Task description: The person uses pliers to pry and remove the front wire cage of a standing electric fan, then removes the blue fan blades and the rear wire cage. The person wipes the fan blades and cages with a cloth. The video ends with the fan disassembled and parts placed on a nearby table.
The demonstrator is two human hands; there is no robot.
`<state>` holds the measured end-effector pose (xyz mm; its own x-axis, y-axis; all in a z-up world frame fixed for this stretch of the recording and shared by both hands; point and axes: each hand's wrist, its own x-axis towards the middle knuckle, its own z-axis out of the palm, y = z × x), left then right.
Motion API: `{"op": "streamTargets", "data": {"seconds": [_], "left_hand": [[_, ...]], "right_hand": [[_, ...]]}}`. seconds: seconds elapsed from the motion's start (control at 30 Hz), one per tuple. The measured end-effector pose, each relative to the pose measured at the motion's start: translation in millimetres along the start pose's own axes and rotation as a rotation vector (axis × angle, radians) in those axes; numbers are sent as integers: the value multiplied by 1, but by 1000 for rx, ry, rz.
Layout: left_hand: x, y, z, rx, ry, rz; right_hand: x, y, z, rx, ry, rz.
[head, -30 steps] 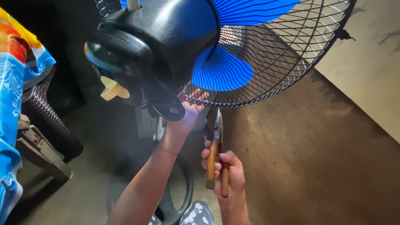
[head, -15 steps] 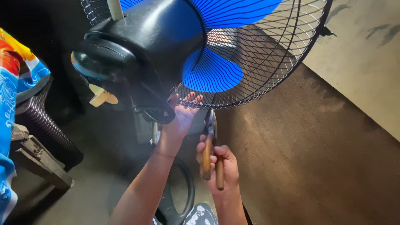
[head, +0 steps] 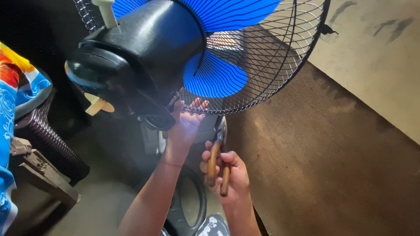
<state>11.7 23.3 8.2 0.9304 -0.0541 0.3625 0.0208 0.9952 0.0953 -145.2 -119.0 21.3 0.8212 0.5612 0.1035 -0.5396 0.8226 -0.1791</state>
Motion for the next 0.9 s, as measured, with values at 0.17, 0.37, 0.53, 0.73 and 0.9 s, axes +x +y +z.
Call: {"op": "streamTargets", "data": {"seconds": [0.17, 0.37, 0.53, 0.73, 0.9], "left_hand": [[1, 1, 0, 44, -7, -12], [1, -2, -1, 55, -6, -1], [1, 0, -2, 56, 25, -3], [2, -2, -4, 42, -24, -10], [6, 0, -13, 48, 19, -31]], "right_hand": [[-2, -3, -8, -4, -71, 13], [-5, -9, -16, 25, -72, 55], [2, -9, -24, 51, -103, 58], [2, -11, -13, 36, -113, 71], [8, 2, 17, -24, -118, -15]]}}
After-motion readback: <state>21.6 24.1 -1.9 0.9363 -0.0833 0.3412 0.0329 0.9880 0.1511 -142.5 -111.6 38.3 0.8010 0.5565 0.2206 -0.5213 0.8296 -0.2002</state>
